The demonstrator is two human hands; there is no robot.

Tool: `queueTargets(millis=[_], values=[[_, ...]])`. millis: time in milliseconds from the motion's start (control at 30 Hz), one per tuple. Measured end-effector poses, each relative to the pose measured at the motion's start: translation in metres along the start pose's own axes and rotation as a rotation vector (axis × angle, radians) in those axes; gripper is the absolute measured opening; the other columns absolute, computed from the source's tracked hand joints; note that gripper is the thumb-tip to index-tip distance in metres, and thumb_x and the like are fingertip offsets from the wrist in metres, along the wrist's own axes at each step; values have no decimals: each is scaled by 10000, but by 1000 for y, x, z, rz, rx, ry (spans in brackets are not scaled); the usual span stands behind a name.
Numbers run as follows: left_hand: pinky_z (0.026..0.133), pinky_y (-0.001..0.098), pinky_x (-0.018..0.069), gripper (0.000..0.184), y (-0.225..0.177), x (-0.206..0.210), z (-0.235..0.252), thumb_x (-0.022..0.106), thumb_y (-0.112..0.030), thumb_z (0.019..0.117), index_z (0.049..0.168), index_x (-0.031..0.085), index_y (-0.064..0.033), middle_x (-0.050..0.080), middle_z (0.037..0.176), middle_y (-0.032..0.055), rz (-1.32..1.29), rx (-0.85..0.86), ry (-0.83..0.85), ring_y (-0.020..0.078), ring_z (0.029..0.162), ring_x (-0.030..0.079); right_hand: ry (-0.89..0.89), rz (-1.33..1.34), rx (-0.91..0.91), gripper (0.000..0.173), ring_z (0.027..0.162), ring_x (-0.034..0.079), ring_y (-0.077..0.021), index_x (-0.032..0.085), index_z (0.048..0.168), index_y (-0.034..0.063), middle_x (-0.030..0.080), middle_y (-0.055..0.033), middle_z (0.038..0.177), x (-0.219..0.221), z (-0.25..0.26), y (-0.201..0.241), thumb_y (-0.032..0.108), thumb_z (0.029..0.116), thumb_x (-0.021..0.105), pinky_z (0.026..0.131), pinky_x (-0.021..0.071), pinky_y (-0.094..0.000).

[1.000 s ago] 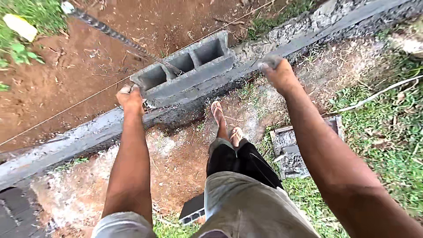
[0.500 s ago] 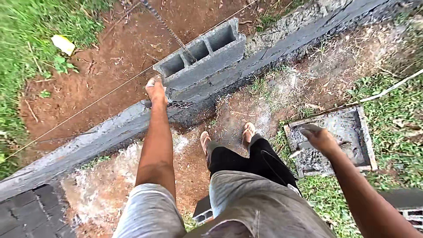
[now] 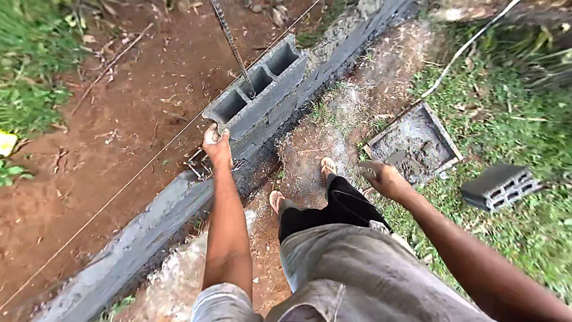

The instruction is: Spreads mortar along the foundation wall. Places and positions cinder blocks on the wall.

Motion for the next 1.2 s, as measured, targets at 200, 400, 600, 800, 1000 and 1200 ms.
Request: queueTargets(millis=[200, 400, 600, 800, 1000, 1200], values=[[1094, 366, 482, 548, -2, -2, 4, 696, -114, 953, 1445, 506, 33, 564, 1441, 206, 71, -42, 77, 223, 1298, 579, -114, 108, 91, 312, 1114, 704, -377, 666, 1320, 36, 715, -201, 1226, -10, -16, -2, 180, 1061, 571, 1002, 523, -620], [1085, 464, 488, 466, -5, -6, 11, 631, -207, 1023, 1425, 533, 7, 549, 1450, 204, 125, -175, 58, 283, 1294, 577, -71, 365, 171, 316, 1058, 706, -363, 667, 1319, 41, 717, -212, 1189, -6, 33, 5, 199, 1096, 509, 970, 528, -608], [1075, 482, 492, 433, -17, 5, 15, 548, -209, 1072, 1400, 529, 72, 563, 1413, 255, 250, -346, -43, 312, 1277, 584, 70, 950, 249, 415, 1097, 699, -286, 541, 1422, -3, 663, -214, 1277, 9, 180, 35, 267, 1121, 445, 962, 573, -463], [1086, 503, 490, 437, -28, 13, 23, 567, -223, 1066, 1384, 539, 76, 572, 1399, 255, 310, -482, -98, 309, 1277, 585, 189, 1035, 290, 785, 1199, 666, -336, 248, 1630, 135, 609, -193, 1411, -27, 289, 98, 517, 1029, 580, 985, 568, -534], [1055, 491, 492, 415, -34, 21, 35, 624, -237, 1038, 1335, 578, 48, 607, 1346, 227, 416, -634, -122, 282, 1244, 589, 272, 1182, 374, 972, 1186, 662, -413, 72, 1661, 227, 533, -247, 1469, -27, 334, 120, 521, 968, 687, 917, 593, -590], [1148, 536, 403, 630, -43, 30, 39, 677, -323, 1007, 1470, 464, 47, 509, 1484, 260, 609, -739, -129, 345, 1395, 482, 217, 1214, 512, 985, 1156, 674, -412, 126, 1656, 202, 536, -262, 1454, -25, 340, 151, 523, 940, 722, 918, 590, -590]])
Point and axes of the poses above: each hand's wrist, its own z-axis towards the middle knuckle, its own x-axis out of the palm, y = z × x, the point moved 7 cm from there along z, towards the middle knuckle
